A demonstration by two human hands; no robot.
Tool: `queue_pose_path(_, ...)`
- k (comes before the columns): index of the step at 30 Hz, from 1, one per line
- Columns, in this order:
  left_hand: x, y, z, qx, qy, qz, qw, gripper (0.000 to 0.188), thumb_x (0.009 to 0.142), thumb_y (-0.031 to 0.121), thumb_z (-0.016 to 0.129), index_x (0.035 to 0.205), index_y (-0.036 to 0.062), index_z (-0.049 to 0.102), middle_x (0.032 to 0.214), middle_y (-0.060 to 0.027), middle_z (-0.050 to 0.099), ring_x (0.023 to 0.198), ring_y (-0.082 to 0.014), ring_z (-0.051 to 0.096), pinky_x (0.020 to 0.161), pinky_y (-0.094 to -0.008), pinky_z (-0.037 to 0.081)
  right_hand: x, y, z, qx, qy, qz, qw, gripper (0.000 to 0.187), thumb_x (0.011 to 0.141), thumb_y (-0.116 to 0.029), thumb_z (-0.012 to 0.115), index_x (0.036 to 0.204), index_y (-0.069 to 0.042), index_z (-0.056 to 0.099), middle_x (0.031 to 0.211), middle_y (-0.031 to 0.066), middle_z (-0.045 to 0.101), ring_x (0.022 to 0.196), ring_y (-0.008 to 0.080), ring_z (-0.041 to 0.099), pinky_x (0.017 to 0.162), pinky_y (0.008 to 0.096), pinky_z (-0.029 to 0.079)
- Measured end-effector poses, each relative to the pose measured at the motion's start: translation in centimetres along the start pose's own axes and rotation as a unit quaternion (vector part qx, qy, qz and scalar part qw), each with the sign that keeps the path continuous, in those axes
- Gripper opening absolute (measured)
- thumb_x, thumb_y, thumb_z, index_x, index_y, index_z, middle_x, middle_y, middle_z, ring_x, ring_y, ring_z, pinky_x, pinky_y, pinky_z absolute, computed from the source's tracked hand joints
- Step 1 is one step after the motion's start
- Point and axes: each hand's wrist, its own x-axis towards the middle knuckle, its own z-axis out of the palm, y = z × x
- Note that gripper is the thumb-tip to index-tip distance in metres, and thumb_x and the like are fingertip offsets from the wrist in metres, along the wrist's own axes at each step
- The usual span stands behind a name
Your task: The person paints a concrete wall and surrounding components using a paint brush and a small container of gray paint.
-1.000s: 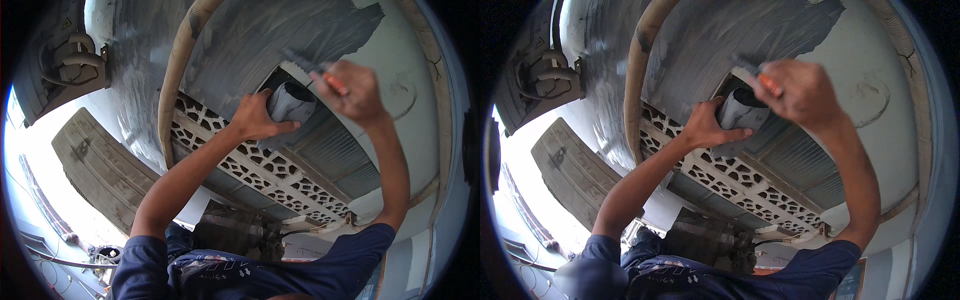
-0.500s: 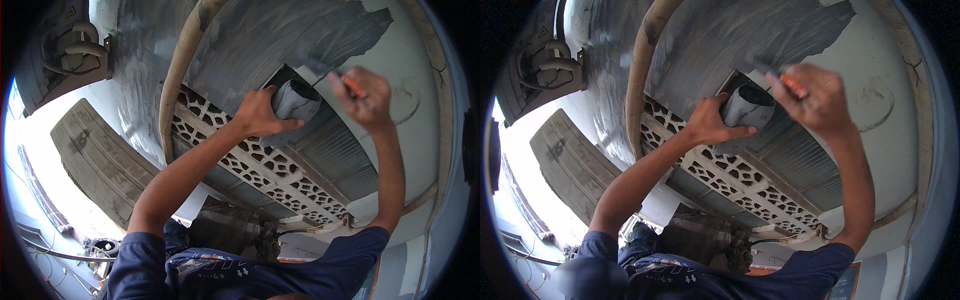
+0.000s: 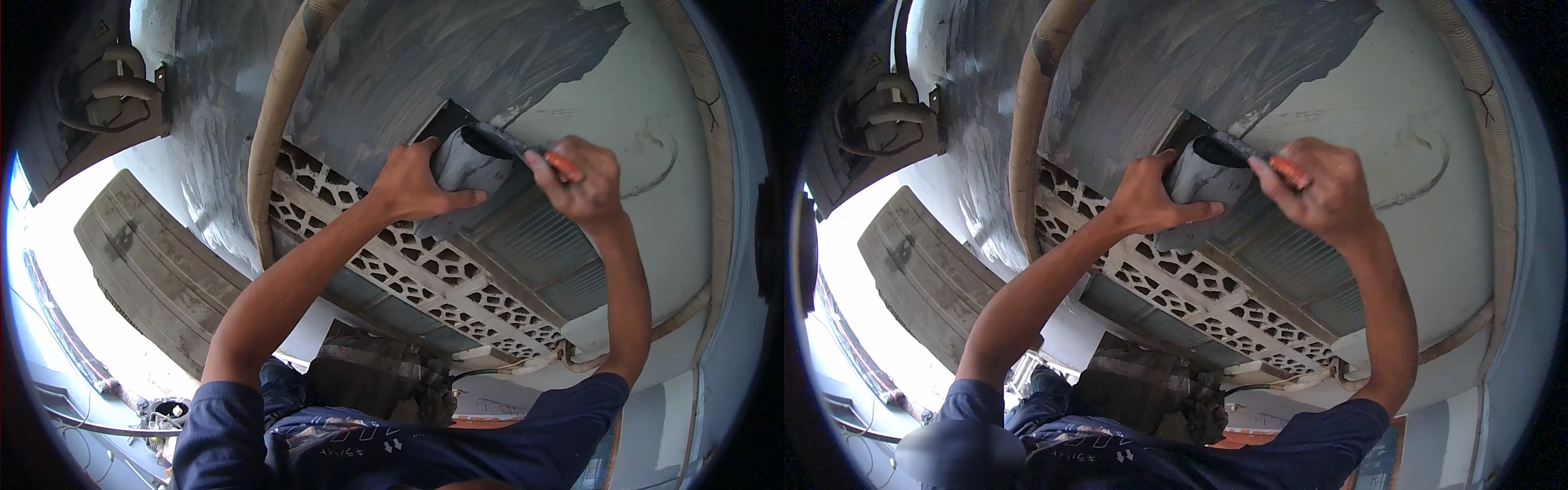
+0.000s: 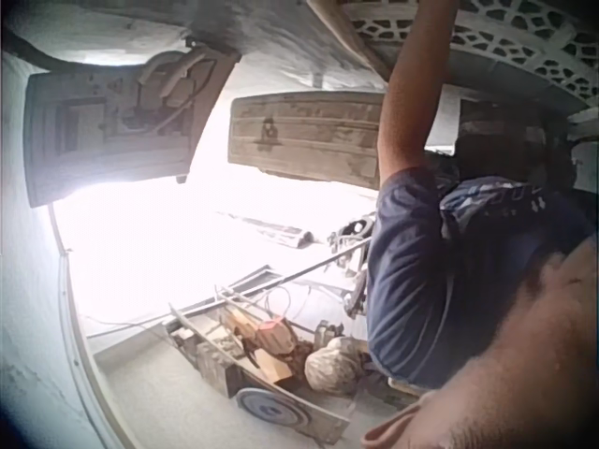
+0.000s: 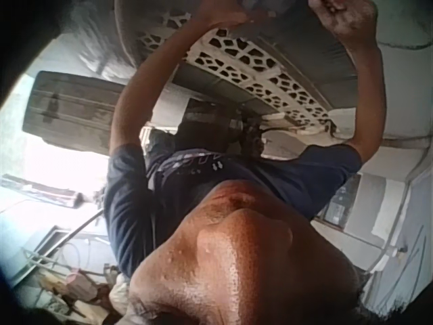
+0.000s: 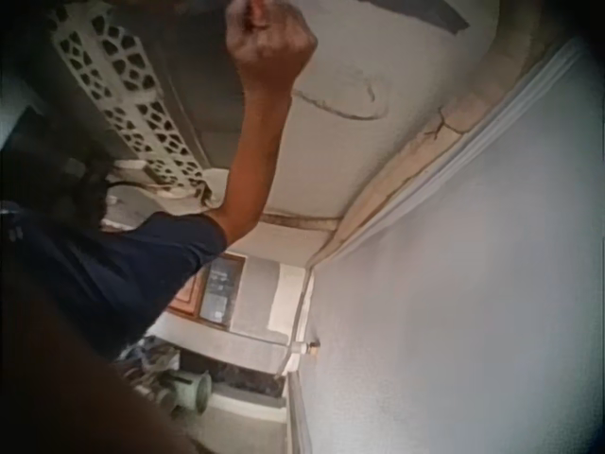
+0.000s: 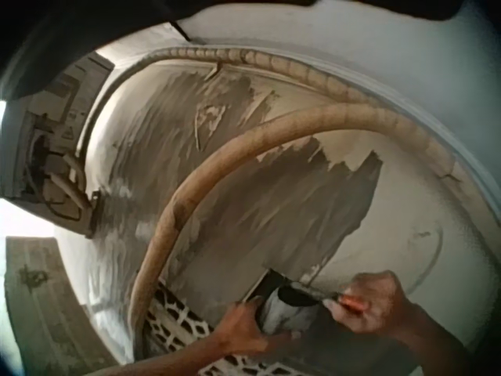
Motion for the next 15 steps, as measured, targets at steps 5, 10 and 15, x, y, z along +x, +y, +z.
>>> queue_pose_path(5, 0.2, -0.1, 0.3, -0.014, -0.017, 0.002, 1.0, 0.089, 0.059, 0.051, 0.083, 0.107, -0.0198, 0.057, 0.092, -0.0304, 0.067, 0.088, -0.0371, 0.069, 0.084, -0.0388, 0.053, -1.1, 3.5, -3.6, -0.168, 0.038, -0.088, 0.981, 0.009, 0.076, 0.0, 0.074, 0.078, -0.004, 0.066, 0.063, 0.0036, 0.052, 0.049, 0.0185, 0.051, 0.043, 0.032, 0.037)
queue_pose_path(10, 0.3, -0.3, 0.1, -0.02, -0.03, -0.008, 0.999, 0.094, 0.058, 0.054, 0.081, 0.108, -0.0216, 0.056, 0.092, -0.0324, 0.066, 0.09, -0.0397, 0.068, 0.085, -0.0396, 0.053, 0.2, 2.1, -5.0, -0.213, 0.124, -0.022, 0.969, 0.009, 0.076, 0.001, 0.074, 0.076, -0.004, 0.066, 0.063, 0.0028, 0.051, 0.048, 0.0176, 0.049, 0.043, 0.0304, 0.036)
queue_pose_path(15, 0.4, -0.3, 0.0, 0.003, 0.0, 0.014, 1.0, 0.095, 0.058, 0.054, 0.082, 0.106, -0.0228, 0.055, 0.088, -0.0311, 0.066, 0.086, -0.0396, 0.068, 0.084, -0.0399, 0.054, -0.7, -1.1, -1.0, -0.023, 0.003, -0.046, 0.999, 0.016, 0.077, 0.0, 0.074, 0.073, -0.005, 0.059, 0.06, 0.004, 0.049, 0.046, 0.0162, 0.049, 0.042, 0.0306, 0.037)
